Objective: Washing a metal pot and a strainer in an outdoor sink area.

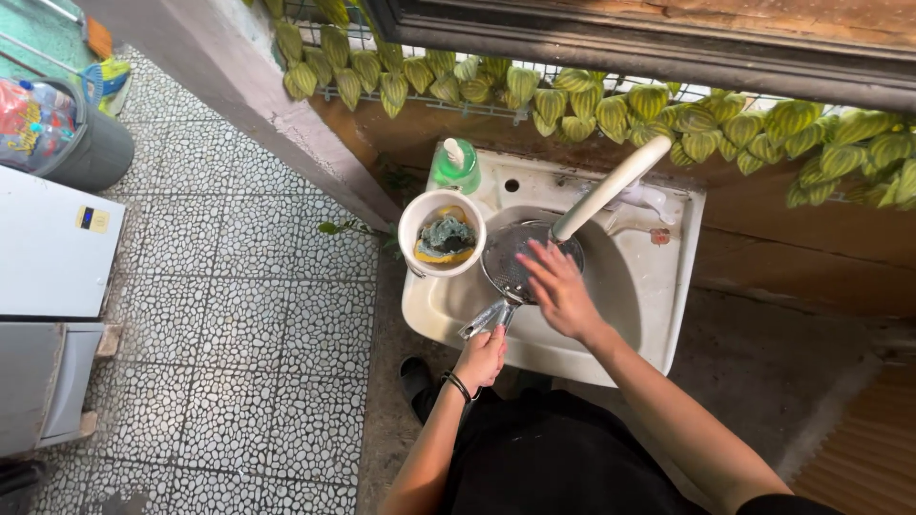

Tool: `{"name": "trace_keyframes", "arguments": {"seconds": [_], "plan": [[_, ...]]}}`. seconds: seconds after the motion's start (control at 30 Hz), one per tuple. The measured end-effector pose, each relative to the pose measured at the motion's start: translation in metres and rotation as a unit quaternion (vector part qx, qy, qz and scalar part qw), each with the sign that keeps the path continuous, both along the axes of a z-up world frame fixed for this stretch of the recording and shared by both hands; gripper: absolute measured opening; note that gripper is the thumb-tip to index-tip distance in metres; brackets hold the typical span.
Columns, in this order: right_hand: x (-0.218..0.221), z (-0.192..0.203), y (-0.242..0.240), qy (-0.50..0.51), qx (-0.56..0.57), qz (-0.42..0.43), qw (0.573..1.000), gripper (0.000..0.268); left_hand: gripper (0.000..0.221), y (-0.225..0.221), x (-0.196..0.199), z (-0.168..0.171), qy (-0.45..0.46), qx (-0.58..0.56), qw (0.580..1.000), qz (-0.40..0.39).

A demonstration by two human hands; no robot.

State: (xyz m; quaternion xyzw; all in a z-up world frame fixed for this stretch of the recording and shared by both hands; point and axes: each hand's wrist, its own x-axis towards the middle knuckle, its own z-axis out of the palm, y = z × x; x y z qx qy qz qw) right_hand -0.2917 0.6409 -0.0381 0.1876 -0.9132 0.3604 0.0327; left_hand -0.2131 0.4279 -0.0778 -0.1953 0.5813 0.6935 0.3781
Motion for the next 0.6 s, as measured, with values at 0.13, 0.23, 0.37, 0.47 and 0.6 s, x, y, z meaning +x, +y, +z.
{"name": "trace_keyframes", "arguments": {"seconds": [0.13, 0.23, 0.37, 0.47, 0.6], "plan": [[0.002, -0.072, 0.031, -0.064, -0.067, -0.101, 0.991, 0.04, 0.05, -0.005, 0.014, -0.014, 0.077, -0.125, 0.989, -0.026], [0.012, -0.089, 0.032, -0.138, -0.066, -0.215, 0.965, 0.04, 0.049, -0.014, 0.017, 0.005, 0.23, -0.244, 0.94, -0.07], [0.029, -0.148, 0.012, -0.44, -0.306, -0.241, 0.809, 0.042, 0.042, -0.02, 0.024, 0.05, 0.265, -0.329, 0.896, -0.139], [0.016, -0.141, -0.023, -0.581, -0.431, -0.23, 0.651, 0.052, 0.036, -0.022, 0.029, 0.061, 0.326, -0.339, 0.875, -0.116], [0.002, -0.107, -0.051, -0.62, -0.524, -0.233, 0.535, 0.043, 0.031, -0.023, 0.029, 0.089, 0.303, -0.365, 0.871, -0.13]]}}
